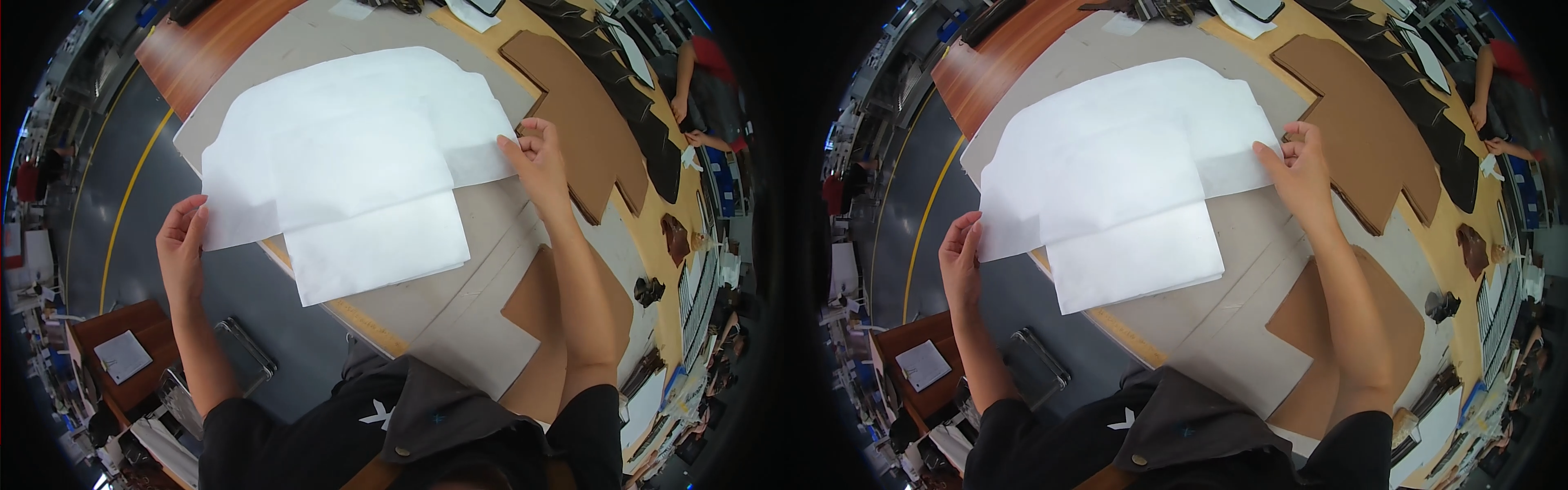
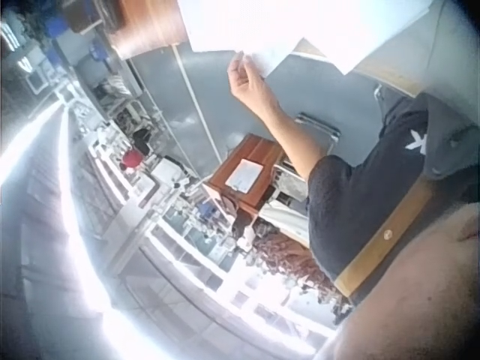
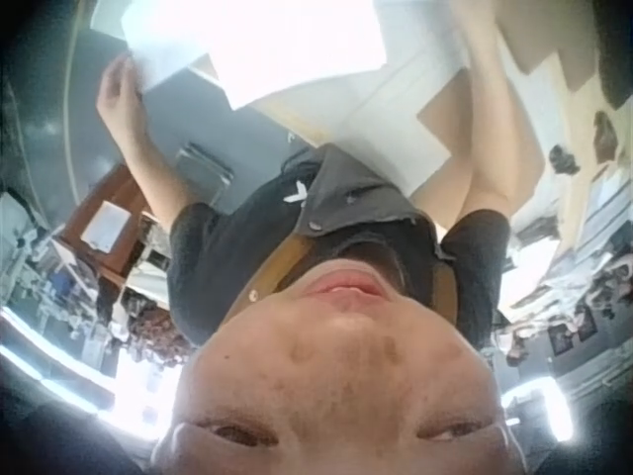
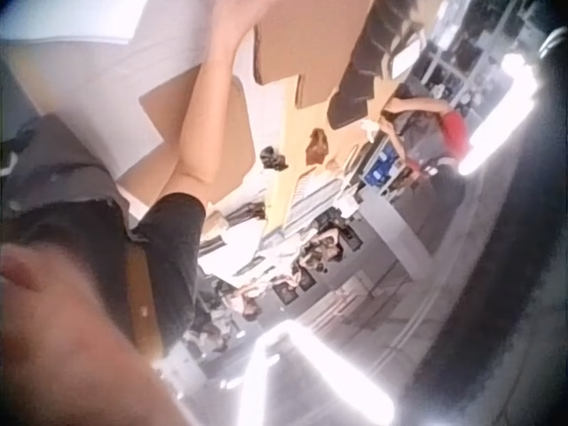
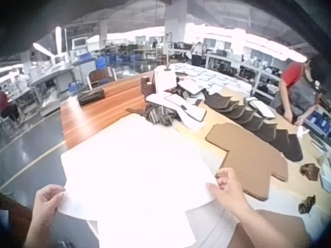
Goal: Glue and align leather pieces and reinforcement materials.
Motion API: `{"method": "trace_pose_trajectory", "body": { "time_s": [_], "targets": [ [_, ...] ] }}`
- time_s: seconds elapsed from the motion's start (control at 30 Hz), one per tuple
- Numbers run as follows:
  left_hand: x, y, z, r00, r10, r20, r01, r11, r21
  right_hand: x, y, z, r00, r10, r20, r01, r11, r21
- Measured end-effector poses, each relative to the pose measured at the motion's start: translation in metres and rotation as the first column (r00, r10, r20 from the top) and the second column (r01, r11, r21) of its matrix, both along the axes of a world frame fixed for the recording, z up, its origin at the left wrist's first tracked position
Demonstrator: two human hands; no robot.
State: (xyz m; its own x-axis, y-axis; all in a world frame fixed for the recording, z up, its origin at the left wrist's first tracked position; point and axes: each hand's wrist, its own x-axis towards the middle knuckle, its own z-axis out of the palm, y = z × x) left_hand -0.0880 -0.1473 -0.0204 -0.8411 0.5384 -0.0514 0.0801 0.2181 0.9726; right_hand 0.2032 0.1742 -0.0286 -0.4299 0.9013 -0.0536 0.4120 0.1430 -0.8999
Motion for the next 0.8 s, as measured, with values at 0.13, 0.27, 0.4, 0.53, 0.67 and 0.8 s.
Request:
{"method": "trace_pose_trajectory", "body": {
  "time_s": [0.13, 0.27, 0.4, 0.53, 0.67, 0.8],
  "targets": [
    [-0.005, 0.008, 0.010, 0.997, -0.078, -0.002, 0.078, 0.995, -0.064, -0.008, 0.005, 0.006, 0.993, 0.087, -0.079, -0.093, 0.993, -0.077],
    [-0.013, 0.020, 0.016, 0.997, -0.051, 0.064, 0.059, 0.988, -0.143, -0.020, 0.014, 0.009, 0.990, 0.128, 0.050, -0.125, 0.990, -0.071],
    [-0.020, 0.027, 0.008, 0.992, -0.125, -0.019, 0.120, 0.979, -0.164, -0.022, 0.024, -0.012, 0.980, 0.183, 0.072, -0.197, 0.935, 0.294],
    [-0.005, 0.032, 0.025, 0.969, -0.168, -0.183, 0.120, 0.962, -0.245, 0.000, 0.011, 0.008, 0.983, 0.180, -0.038, -0.171, 0.971, 0.166],
    [0.028, 0.042, 0.044, 0.944, -0.211, -0.252, 0.166, 0.968, -0.188, 0.054, -0.010, 0.023, 0.991, 0.088, -0.101, -0.075, 0.989, 0.131],
    [0.074, 0.053, 0.051, 0.918, -0.339, -0.207, 0.331, 0.941, -0.072, 0.131, -0.042, 0.035, 0.973, -0.012, -0.230, 0.051, 0.985, 0.164]
  ]
}}
